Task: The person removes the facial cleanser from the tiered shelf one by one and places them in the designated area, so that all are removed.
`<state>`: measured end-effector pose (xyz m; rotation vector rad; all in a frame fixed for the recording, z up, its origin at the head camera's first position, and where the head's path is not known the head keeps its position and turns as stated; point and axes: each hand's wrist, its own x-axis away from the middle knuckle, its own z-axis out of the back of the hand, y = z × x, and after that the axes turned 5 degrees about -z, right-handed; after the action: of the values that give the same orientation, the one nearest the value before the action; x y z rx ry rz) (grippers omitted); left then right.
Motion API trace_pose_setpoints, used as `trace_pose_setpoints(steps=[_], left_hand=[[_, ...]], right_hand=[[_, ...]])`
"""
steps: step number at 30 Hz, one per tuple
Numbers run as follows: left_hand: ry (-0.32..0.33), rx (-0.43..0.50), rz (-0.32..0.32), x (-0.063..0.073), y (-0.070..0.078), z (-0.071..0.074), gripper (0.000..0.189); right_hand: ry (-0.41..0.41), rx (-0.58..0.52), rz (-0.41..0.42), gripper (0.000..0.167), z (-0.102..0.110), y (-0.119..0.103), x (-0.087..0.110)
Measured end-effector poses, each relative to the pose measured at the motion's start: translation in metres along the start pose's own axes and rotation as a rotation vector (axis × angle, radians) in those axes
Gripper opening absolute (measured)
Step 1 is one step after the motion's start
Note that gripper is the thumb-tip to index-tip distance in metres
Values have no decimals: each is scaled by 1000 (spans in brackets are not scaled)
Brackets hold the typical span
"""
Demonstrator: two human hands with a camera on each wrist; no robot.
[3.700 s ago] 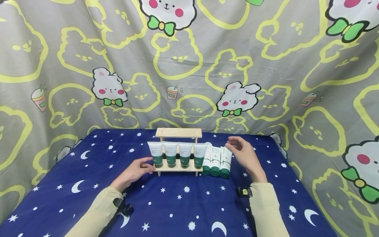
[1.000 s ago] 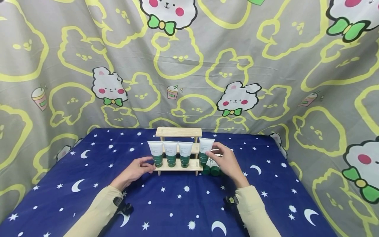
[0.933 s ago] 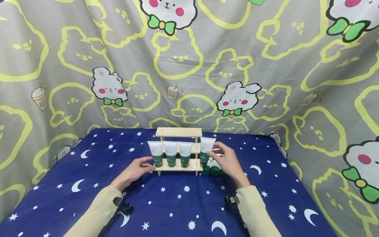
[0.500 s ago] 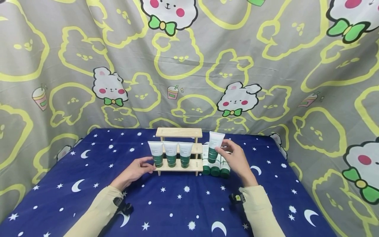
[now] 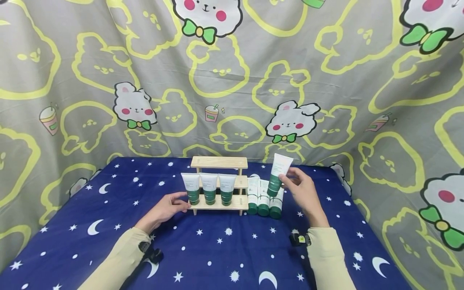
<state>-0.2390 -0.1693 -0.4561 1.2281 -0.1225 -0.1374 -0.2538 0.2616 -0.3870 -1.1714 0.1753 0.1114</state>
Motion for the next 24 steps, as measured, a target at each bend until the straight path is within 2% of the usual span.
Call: trace_pose_setpoints(steps=[5,11,17,24], left_hand=[[1,0,5,-1,-1,0,53],[2,-6,16,0,0,0,53],[-1,-10,3,1,-1,0,53],[7,-16,12,-1,0,-1,53]], right_hand=[[45,-79,-1,38,9,5,-2],[71,-106,-30,31,20,13,-3],[83,-148,-83,31,31,31,-6],[67,-92,-170,39,37,49,-7]])
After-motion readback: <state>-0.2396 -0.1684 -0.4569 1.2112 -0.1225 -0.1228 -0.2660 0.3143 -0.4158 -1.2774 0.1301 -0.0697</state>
